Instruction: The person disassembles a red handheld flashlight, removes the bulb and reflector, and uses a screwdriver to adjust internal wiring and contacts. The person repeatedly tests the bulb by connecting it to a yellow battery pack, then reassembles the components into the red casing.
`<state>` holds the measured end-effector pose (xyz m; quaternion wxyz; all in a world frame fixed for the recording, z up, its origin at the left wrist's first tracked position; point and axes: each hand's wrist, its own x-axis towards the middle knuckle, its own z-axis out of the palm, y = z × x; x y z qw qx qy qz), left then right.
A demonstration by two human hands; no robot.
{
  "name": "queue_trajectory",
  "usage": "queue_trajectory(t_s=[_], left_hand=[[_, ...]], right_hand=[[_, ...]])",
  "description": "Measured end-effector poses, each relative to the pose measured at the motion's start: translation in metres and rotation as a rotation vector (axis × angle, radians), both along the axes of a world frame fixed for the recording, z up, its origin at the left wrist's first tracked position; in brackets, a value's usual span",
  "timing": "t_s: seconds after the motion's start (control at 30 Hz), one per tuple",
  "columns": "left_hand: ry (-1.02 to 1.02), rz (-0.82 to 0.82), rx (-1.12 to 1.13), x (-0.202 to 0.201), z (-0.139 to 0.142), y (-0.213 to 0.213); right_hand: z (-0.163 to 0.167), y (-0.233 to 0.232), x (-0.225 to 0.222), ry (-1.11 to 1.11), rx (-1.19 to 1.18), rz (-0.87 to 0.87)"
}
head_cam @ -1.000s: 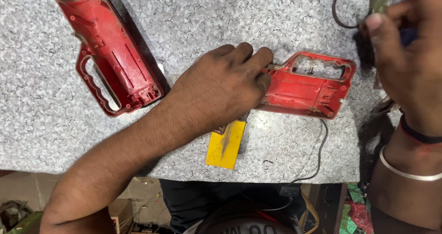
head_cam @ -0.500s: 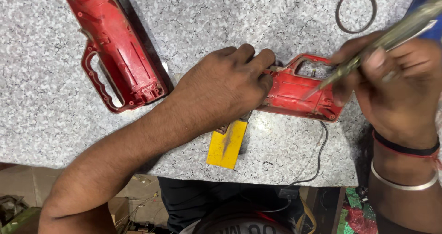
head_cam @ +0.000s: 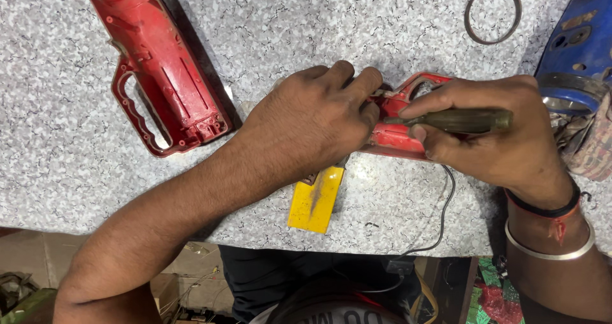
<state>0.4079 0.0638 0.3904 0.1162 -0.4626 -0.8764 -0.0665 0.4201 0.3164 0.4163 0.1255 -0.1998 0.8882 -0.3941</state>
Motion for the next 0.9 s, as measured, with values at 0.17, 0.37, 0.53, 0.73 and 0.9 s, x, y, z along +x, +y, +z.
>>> queue_trajectory(t_s=[0.17, 0.37, 0.53, 0.73, 0.9], left_hand=[[0.011, 0.0, -0.009, 0.0016, 0.0001, -0.0009], [0.005, 0.002, 0.01, 0.0012, -0.0006, -0.0002], [0.016, 0.005, 0.012, 0.0014, -0.0004, -0.0013], [0.011, 0.002, 0.013, 0.0011, -0.002, -0.0002], [0.011, 0.0, 0.013, 0.0016, -0.0016, -0.0008]], right_hand=[[-0.0023, 0.0017, -0.001, 0.024, -0.018, 0.023], [0.0005, -0.0021, 0.0031, 0.044, -0.004, 0.014], [0.0005, -0.0026, -0.0002, 0.061, -0.011, 0.02], [0.0016, -0.0029, 0.0008, 0.013, -0.006, 0.001], [0.0059, -0.0058, 0.0051, 0.04, -0.009, 0.008]])
